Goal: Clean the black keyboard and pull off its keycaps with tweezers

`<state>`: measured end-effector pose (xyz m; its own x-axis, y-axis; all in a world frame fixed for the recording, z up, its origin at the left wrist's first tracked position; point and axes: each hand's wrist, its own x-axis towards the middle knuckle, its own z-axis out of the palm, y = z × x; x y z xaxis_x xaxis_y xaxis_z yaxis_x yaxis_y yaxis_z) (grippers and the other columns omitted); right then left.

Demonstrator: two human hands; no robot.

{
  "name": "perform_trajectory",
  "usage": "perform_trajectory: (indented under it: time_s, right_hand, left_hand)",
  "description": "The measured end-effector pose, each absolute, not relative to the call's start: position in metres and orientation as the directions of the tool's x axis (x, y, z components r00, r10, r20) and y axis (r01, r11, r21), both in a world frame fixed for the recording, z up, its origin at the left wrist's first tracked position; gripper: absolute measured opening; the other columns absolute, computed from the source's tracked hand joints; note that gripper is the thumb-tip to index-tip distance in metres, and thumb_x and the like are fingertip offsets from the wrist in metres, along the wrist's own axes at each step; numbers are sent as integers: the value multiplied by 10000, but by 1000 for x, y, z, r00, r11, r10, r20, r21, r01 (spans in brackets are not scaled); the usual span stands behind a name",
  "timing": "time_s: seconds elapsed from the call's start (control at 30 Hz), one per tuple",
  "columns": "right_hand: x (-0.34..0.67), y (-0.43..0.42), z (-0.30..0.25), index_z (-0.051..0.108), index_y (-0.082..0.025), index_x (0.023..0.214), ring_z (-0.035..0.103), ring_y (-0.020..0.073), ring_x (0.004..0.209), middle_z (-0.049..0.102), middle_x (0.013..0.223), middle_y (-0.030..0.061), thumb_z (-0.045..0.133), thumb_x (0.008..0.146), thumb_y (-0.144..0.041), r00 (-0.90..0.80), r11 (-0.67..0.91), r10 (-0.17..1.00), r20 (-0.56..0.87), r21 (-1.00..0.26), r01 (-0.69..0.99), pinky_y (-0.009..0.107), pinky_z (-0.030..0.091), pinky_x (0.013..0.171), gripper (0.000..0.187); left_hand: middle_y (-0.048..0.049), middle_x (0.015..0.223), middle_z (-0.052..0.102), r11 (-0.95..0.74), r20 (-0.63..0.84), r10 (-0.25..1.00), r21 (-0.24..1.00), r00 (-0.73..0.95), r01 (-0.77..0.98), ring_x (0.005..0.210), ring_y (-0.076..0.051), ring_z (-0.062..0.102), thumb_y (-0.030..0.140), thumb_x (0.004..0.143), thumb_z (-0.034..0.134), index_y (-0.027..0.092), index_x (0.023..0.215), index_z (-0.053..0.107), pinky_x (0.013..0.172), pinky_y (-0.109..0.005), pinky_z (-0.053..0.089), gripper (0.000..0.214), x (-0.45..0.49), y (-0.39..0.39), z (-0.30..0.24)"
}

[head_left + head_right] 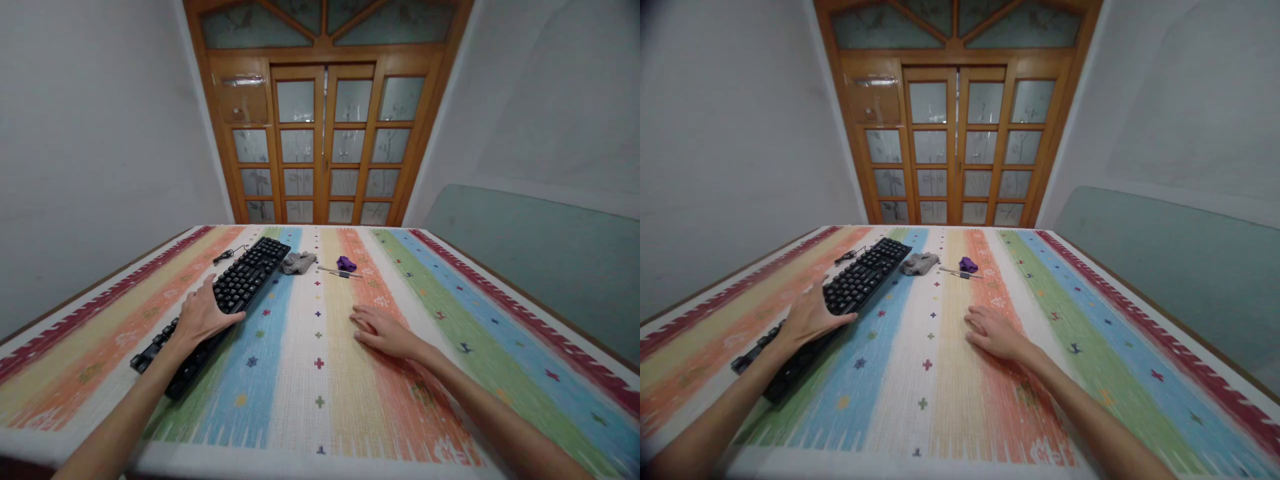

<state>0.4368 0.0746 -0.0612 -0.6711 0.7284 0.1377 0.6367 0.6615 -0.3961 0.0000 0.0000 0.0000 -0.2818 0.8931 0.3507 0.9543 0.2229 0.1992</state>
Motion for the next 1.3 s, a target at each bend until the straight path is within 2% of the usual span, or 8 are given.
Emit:
perform_trajectory:
  time_s: [0.23, 0.37, 0.5, 0.6, 0.8, 0.97, 1.17, 1.3]
  right_hand:
    - [419, 79, -44, 594, -231, 1366, 553, 311, 1329, 577, 1444, 130, 536, 942, -602, -559, 338, 824, 94, -873, 352, 534, 449, 1124, 567]
    - [415, 93, -33, 511, -256, 1418, 579, 283, 1306, 526, 1493, 133, 523, 957, -572, -427, 76, 904, 24, -992, 105, 492, 492, 1098, 558]
    - [418, 107, -28, 548, -237, 1320, 662, 246, 1186, 586, 1429, 130, 410, 1005, -562, -372, -140, 923, -100, -987, -80, 461, 522, 1059, 473]
    - [425, 109, -26, 588, -224, 1246, 712, 220, 1056, 701, 1253, 100, 353, 1029, -553, -396, -167, 913, -98, -976, -143, 435, 558, 987, 459]
    - [439, 95, -26, 671, -177, 1071, 741, 223, 832, 778, 974, 72, 533, 969, -457, -308, -264, 927, -215, -956, -127, 374, 608, 824, 328]
    - [446, 85, -22, 672, -206, 1117, 739, 223, 962, 758, 1144, 60, 682, 883, -350, -242, -206, 957, -160, -961, -182, 345, 603, 871, 275]
    - [460, 78, -15, 684, -196, 998, 748, 223, 840, 784, 987, 58, 772, 796, -376, -74, -99, 993, -88, -983, -157, 303, 614, 739, 284]
    - [468, 67, -10, 703, -196, 935, 740, 197, 761, 788, 925, 49, 835, 720, -359, -8, -70, 998, -70, -978, -195, 243, 591, 636, 300]
  left_hand:
    - [-209, 1407, 562, 46, 400, 906, 241, -143, 969, 1259, -452, 551, 610, 585, 753, 144, 1496, 268, 1061, -554, 438, 1132, 16, -18, 10]
    - [-191, 1392, 558, -143, 433, 901, 223, 34, 964, 1259, -430, 550, 559, 570, 783, 165, 1485, 281, 1091, -561, 423, 1115, 31, -22, 3]
    - [-173, 1381, 554, -365, 461, 854, 201, 241, 909, 1254, -409, 553, 507, 567, 794, 168, 1471, 304, 1094, -544, 439, 1083, 45, -19, -6]
    - [-165, 1402, 535, -494, 446, 813, 189, 374, 848, 1265, -398, 542, 473, 562, 802, 175, 1480, 303, 1107, -533, 430, 1087, 56, -16, -10]
    - [-158, 1395, 540, -619, 388, 761, 192, 520, 762, 1272, -396, 526, 427, 559, 791, 189, 1501, 297, 1110, -536, 414, 1091, 78, -8, -8]
    - [-176, 1492, 471, -674, 375, 711, 126, 595, 728, 1315, -399, 491, 436, 580, 781, 191, 1554, 197, 1126, -538, 391, 1161, 94, 0, 0]
    - [-196, 1570, 397, -711, 377, 667, 65, 643, 700, 1391, -396, 438, 488, 644, 779, 183, 1602, 116, 1163, -534, 353, 1204, 104, 4, 6]
    - [-207, 1608, 360, -684, 440, 675, 73, 592, 726, 1464, -421, 353, 604, 728, 743, 174, 1594, 206, 1219, -600, 230, 1106, 91, 0, 6]
